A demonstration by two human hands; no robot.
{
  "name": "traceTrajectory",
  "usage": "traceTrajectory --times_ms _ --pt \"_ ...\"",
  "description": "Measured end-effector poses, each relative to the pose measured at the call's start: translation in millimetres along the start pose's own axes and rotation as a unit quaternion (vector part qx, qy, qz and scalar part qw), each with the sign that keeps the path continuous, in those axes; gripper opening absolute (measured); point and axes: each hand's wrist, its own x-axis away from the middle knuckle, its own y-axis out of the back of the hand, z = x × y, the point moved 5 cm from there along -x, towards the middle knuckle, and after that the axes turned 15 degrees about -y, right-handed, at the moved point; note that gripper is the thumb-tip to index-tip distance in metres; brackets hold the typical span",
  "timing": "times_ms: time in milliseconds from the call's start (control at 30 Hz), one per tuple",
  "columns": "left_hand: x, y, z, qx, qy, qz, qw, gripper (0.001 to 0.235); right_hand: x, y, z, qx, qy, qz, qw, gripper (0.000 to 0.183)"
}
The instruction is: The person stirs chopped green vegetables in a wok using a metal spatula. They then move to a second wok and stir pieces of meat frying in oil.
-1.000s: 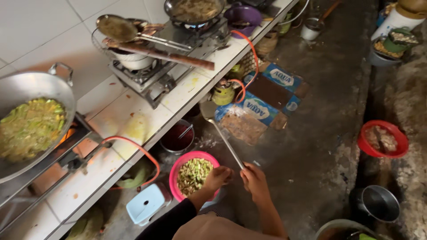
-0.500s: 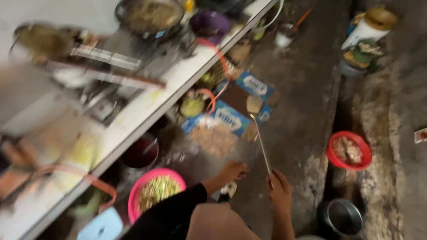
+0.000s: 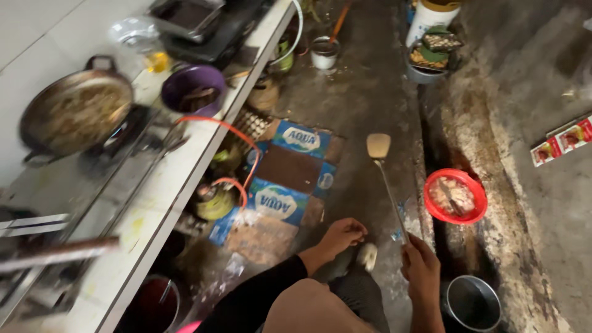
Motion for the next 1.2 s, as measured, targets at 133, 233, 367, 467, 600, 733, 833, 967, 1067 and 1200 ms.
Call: traceTrajectory --times_ms 133,233,367,467,600,733,833,967,1067,1200 --pt "-81 -15 5 -0.113 -0.016 0.019 0.993 0.013 -60 31 35 0.03 -0.011 -0.058 0.998 0.035" --pt "-164 -25 8 0.002 -0.046 -0.002 0.999 0.012 -119 48 80 0.043 0.006 -0.027 0.999 0.031" --pt "-286 -34 15 0.007 -0.104 -0.032 0.994 0.012 -218 64 155 0.105 0.031 -0.01 0.994 0.03" --pt "-346 -26 26 0.059 -0.098 -0.069 0.991 0.012 -295 58 195 0.134 0.035 0.016 0.99 0.027" --pt "-392 21 21 -0.005 -0.126 -0.129 0.984 0.014 -392 15 233 0.11 0.02 0.044 0.993 0.028" --pt "-416 98 21 0.123 -0.093 -0.246 0.957 0.018 -458 -50 267 0.105 0.109 0.14 0.979 0.027" --pt "-441 137 18 0.131 -0.105 -0.283 0.944 0.024 -509 -86 293 0.139 0.03 0.13 0.981 0.027" --pt "-521 183 -9 0.112 -0.07 -0.319 0.938 0.028 -568 -131 349 0.185 -0.007 0.128 0.974 0.031" --pt "-601 213 -40 0.072 -0.035 -0.338 0.938 0.03 -617 -158 401 0.228 -0.006 0.081 0.97 0.034" --pt "-705 231 -60 0.08 -0.084 -0.288 0.95 0.031 -677 -181 446 0.209 0.004 0.034 0.977 0.034"
